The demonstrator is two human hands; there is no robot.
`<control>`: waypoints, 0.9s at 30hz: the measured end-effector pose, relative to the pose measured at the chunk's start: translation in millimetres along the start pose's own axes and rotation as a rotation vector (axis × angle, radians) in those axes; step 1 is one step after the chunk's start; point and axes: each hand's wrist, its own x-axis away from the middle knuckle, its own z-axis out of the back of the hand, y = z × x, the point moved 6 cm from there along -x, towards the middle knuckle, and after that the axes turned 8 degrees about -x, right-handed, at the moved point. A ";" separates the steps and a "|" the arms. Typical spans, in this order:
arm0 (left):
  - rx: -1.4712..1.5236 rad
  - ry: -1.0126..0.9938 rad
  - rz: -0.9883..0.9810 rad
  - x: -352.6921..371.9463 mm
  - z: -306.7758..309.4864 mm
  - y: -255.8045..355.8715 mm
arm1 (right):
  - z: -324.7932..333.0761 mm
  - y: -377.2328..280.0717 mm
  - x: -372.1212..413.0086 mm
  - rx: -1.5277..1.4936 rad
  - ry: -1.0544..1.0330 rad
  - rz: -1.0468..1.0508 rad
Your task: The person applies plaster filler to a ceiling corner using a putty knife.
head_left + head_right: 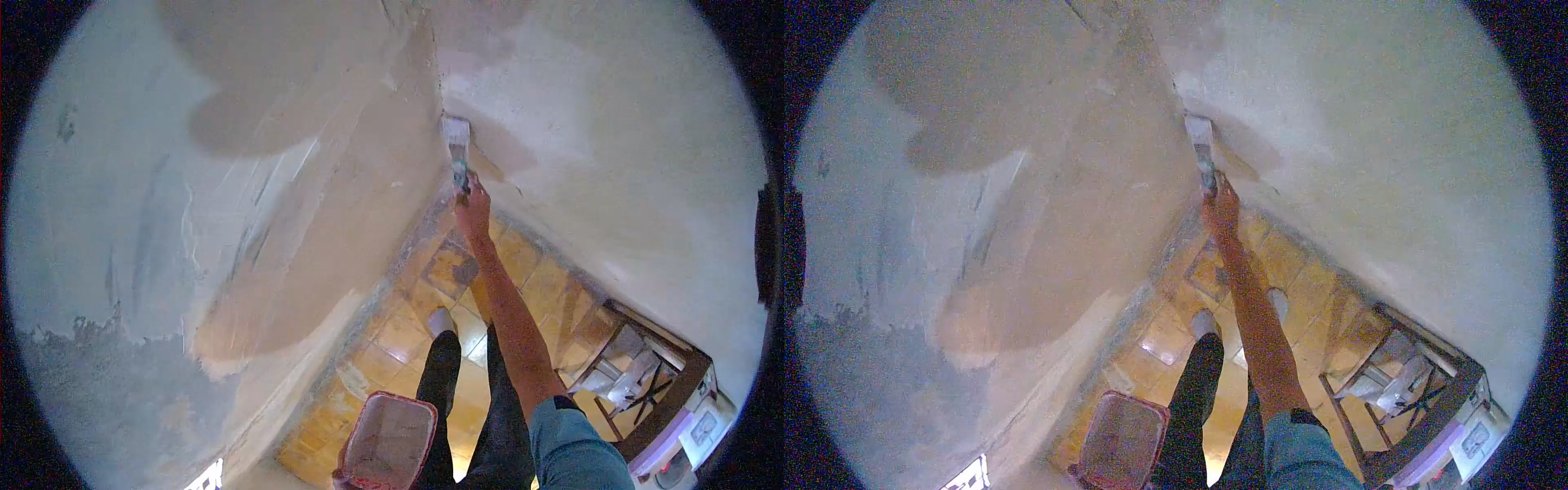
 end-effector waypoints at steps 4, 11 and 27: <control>0.028 -0.154 0.033 18.9 24.0 -30.3 | 44.0 9.0 71.3 0.049 -0.186 -0.091; -0.355 0.291 -0.065 -7.1 -159.5 42.0 | 146.7 -146.9 155.8 -0.439 -0.197 -0.526; -0.154 0.007 -0.600 105.5 -383.9 155.9 | 299.6 -517.1 100.9 -1.416 -0.868 -1.277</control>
